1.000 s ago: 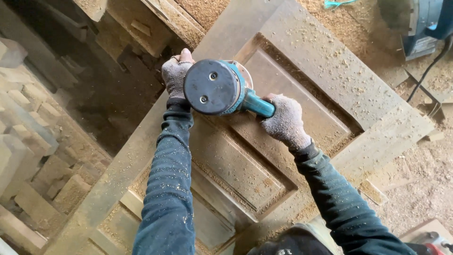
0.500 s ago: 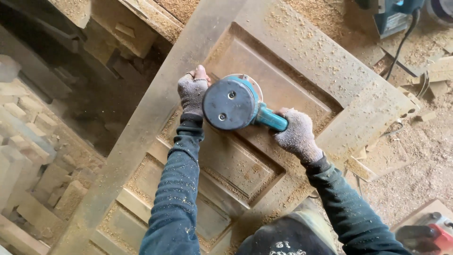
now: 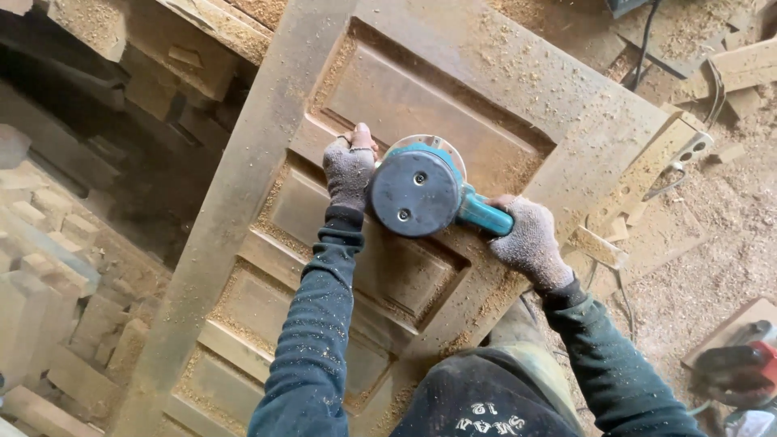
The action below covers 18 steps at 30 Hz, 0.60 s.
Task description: Using an orbital sander to smooth the surface of a wooden door in a workshop environment.
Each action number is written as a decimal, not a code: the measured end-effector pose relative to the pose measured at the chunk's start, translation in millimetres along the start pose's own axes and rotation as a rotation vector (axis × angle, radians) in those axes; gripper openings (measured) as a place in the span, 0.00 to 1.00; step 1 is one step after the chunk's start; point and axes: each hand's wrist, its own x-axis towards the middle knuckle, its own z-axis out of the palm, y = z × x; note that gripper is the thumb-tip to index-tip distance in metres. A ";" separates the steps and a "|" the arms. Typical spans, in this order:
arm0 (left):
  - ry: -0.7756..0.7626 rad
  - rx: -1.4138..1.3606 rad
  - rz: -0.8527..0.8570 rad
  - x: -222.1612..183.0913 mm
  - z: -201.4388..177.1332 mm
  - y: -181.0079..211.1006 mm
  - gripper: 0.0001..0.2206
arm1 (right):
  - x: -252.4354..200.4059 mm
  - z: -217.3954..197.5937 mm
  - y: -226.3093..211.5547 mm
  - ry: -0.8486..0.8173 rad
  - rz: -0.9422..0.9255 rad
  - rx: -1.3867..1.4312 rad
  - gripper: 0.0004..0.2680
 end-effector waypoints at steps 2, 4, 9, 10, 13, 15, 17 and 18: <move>-0.011 0.004 -0.004 -9.7 6.3 0.0 0.19 | -12.5 -3.4 5.8 0.013 0.020 0.015 0.21; -0.030 0.012 -0.009 -13.6 15.3 -6.7 0.19 | -24.9 -3.6 13.7 0.026 0.048 0.030 0.21; -0.119 0.070 0.033 -24.3 38.9 -17.3 0.19 | -56.3 -9.3 25.8 0.088 0.054 0.082 0.23; -0.133 0.076 0.039 -32.7 42.6 -14.8 0.19 | -63.4 -12.2 27.1 0.097 0.068 0.082 0.23; -0.138 0.075 0.079 -51.9 49.8 -7.9 0.20 | -80.1 -18.2 30.1 0.122 0.082 0.092 0.20; -0.157 0.075 0.097 -58.3 52.1 -5.6 0.20 | -86.9 -18.9 33.1 0.131 0.080 0.134 0.21; -0.170 0.056 0.104 -65.4 58.9 -7.9 0.20 | -95.0 -22.6 34.7 0.135 0.089 0.133 0.21; -0.180 0.028 0.108 -68.2 62.5 -8.3 0.20 | -97.7 -25.0 35.5 0.135 0.093 0.125 0.21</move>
